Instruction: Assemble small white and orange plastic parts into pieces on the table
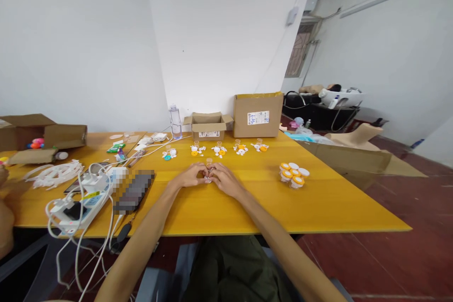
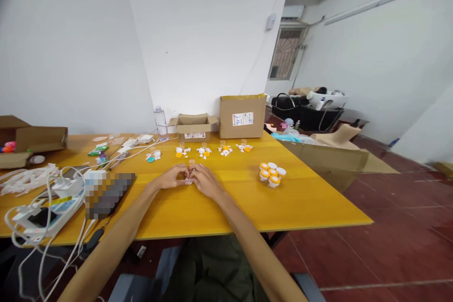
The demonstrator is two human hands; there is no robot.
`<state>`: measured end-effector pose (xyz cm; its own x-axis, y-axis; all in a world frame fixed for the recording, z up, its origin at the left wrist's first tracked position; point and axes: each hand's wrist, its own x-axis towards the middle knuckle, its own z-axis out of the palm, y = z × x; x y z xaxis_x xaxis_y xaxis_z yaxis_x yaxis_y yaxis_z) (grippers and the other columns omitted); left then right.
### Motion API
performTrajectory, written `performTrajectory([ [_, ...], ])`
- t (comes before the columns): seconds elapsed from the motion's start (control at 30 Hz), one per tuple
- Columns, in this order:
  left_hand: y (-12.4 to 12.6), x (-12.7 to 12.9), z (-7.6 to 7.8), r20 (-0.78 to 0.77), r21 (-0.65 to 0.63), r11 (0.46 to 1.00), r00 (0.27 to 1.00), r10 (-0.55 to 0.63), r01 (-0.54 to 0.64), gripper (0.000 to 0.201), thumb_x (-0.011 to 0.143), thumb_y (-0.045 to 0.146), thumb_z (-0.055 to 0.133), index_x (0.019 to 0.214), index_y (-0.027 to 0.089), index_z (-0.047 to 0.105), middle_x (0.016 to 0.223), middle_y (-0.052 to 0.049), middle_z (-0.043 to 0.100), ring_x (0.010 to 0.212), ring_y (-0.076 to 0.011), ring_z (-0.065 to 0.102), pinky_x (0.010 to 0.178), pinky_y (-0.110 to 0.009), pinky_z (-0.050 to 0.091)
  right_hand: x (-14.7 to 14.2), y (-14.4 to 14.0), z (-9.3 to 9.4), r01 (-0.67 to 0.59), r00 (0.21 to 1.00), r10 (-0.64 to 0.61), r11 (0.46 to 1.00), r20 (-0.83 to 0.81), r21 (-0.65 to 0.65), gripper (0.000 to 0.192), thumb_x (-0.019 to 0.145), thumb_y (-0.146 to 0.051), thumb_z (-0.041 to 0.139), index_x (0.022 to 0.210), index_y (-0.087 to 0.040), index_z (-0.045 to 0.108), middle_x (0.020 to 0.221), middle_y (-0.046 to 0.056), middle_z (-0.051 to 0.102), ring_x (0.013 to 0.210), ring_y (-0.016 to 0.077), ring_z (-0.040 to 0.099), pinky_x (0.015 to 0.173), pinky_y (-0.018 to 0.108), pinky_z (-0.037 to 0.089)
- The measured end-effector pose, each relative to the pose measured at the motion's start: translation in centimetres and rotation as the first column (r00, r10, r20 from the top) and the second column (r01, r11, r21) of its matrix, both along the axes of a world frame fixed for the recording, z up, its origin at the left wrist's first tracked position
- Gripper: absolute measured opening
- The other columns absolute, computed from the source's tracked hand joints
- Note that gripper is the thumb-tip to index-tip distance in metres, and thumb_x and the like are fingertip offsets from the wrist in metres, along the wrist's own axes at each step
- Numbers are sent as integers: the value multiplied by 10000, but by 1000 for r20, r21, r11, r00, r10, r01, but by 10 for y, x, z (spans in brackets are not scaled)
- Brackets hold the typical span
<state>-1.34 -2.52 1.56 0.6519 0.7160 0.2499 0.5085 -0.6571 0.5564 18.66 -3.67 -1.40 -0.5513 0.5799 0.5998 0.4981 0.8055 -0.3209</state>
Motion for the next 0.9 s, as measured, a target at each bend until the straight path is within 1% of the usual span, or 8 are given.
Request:
performTrajectory([
  [0.27,1,0,-2,-3,-1,1000,1000,26,-26,196,809,390,697,786,203,642,872,-14,665,894,-191,590,900,-347,449,0,3,3,-13,999,11,999,47,32,120,889,-106,598,845,-214,629,1088,61,657,982,202,589,853,347,479],
  [0.5,2,-2,-4,2,-8,999,999,32,-32,203,802,407,705,798,211,653,888,-16,677,916,-196,593,931,-359,443,-2,4,3,18,997,-22,998,75,53,135,882,-88,596,827,-211,610,1053,59,656,946,195,585,822,330,482],
  [0.67,3,-2,-4,-2,-14,999,999,35,-35,205,810,405,693,795,206,647,886,-17,671,913,-193,594,911,-346,449,-1,-1,4,31,998,-35,998,58,61,126,891,-97,583,847,-214,601,1086,67,650,960,199,589,828,333,487],
  [0.9,1,-2,-3,10,-32,999,999,43,-43,224,804,425,696,813,204,658,898,-26,681,909,-201,593,913,-361,460,-2,-2,1,50,999,-50,994,4,97,144,918,-113,538,883,-234,607,1085,64,639,971,203,592,834,347,485],
])
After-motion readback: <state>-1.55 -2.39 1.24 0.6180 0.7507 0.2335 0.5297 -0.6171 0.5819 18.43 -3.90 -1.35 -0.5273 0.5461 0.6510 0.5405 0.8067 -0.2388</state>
